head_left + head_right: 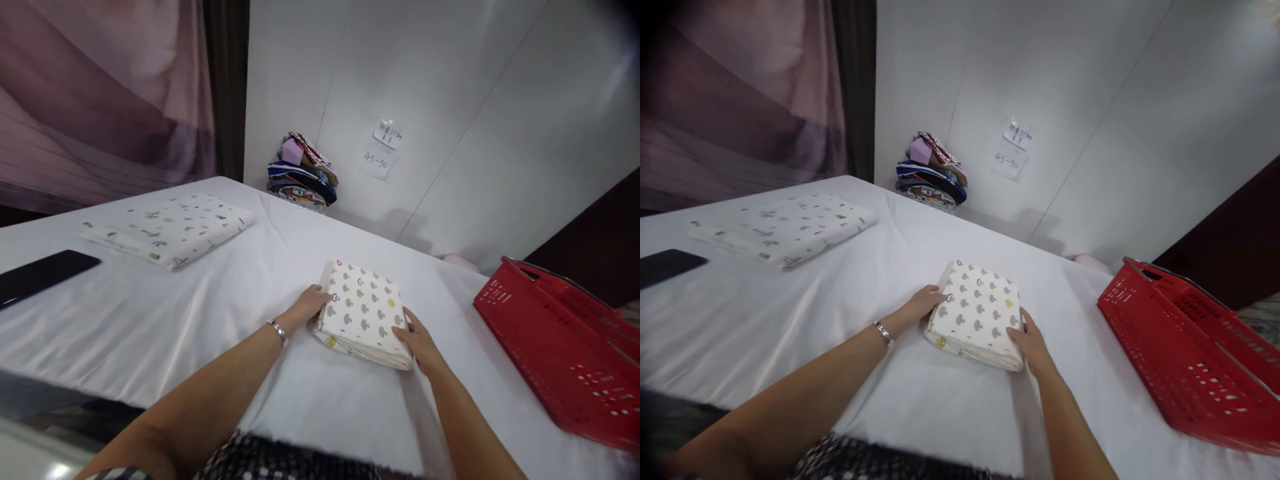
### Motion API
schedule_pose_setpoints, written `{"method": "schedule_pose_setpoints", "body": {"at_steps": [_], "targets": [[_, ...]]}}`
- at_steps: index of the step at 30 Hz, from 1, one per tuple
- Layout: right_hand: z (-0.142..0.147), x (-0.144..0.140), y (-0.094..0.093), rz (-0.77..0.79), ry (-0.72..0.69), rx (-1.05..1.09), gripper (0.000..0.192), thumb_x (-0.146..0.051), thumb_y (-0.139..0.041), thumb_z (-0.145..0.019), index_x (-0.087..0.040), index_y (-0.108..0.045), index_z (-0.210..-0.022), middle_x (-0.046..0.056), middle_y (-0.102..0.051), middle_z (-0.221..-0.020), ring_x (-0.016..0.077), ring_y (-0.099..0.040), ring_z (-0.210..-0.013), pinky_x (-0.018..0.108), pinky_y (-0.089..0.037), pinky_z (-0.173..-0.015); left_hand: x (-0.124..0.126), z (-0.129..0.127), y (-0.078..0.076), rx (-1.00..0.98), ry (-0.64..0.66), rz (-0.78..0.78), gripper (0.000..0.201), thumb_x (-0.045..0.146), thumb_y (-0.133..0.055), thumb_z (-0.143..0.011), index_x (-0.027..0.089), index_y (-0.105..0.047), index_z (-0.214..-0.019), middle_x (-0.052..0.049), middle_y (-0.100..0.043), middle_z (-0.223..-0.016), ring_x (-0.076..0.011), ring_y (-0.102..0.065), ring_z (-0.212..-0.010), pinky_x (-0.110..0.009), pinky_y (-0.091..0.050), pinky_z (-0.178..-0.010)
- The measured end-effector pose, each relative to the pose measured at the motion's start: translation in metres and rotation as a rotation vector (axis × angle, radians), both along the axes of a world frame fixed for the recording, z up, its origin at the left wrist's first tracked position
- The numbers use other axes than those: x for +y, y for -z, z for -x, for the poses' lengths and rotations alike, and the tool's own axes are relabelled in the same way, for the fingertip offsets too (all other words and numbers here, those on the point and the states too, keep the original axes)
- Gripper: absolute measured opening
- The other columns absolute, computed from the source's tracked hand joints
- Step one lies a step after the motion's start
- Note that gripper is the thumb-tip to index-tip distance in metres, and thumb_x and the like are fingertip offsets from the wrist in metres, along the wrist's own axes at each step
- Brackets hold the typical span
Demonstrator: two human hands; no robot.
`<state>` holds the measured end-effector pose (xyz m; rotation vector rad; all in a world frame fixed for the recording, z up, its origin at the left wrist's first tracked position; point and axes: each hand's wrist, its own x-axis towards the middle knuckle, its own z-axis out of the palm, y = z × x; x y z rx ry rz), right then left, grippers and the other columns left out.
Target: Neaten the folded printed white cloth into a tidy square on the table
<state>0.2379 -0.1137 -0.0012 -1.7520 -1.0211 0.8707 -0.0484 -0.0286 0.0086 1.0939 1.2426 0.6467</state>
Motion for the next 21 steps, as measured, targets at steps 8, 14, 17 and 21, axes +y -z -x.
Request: {"method": "schedule_pose_setpoints", "body": {"at_steps": [8,14,17,21], "targets": [[-0.050,0.038,-0.036,0.075,0.077,-0.697,0.060,-0.008,-0.055,-0.071,-0.017,-0.054,-0.130,0.018,-0.060,-0.121,0.0280,-0.055,-0.115,0.040,-0.037,-0.099,-0.046,-0.030,0.009,-0.312,0.380,0.144,0.083,0.038,-0.076,-0.061,0.033,-0.034,-0.133,-0.009,-0.068,-0.098,-0.0211,-0.068,-0.071,-0.029,-0.055,-0.059],[0.031,0.033,-0.025,-0.119,-0.225,-0.760,0.048,-0.032,-0.047,-0.084,-0.017,-0.054,-0.128,0.012,-0.052,-0.134,0.0234,-0.045,-0.126,0.039,-0.034,-0.106,-0.036,-0.028,0.017,-0.289,0.314,0.141,0.098,0.053,-0.070,-0.065,0.029,-0.018,-0.144,-0.019,-0.064,-0.097,-0.0188,-0.067,-0.065,-0.029,-0.052,-0.056],[0.070,0.021,-0.014,-0.130,-0.431,-0.826,0.049,-0.038,-0.041,-0.088,-0.019,-0.049,-0.132,0.010,-0.046,-0.139,0.0243,-0.037,-0.132,0.045,-0.029,-0.109,-0.028,-0.026,0.018,-0.250,0.216,0.120,0.094,0.052,-0.068,-0.070,0.025,-0.017,-0.144,-0.015,-0.064,-0.095,-0.0180,-0.066,-0.063,-0.030,-0.054,-0.058],[0.091,0.009,-0.007,-0.013,-0.525,-0.970,0.053,-0.040,-0.037,-0.089,-0.019,-0.043,-0.137,0.011,-0.033,-0.147,0.0276,-0.023,-0.138,0.053,-0.018,-0.111,-0.017,-0.020,0.019,-0.121,0.098,-0.038,0.074,0.049,-0.064,-0.076,0.022,-0.033,-0.137,-0.015,-0.064,-0.100,-0.0165,-0.065,-0.067,-0.028,-0.053,-0.059]]}}
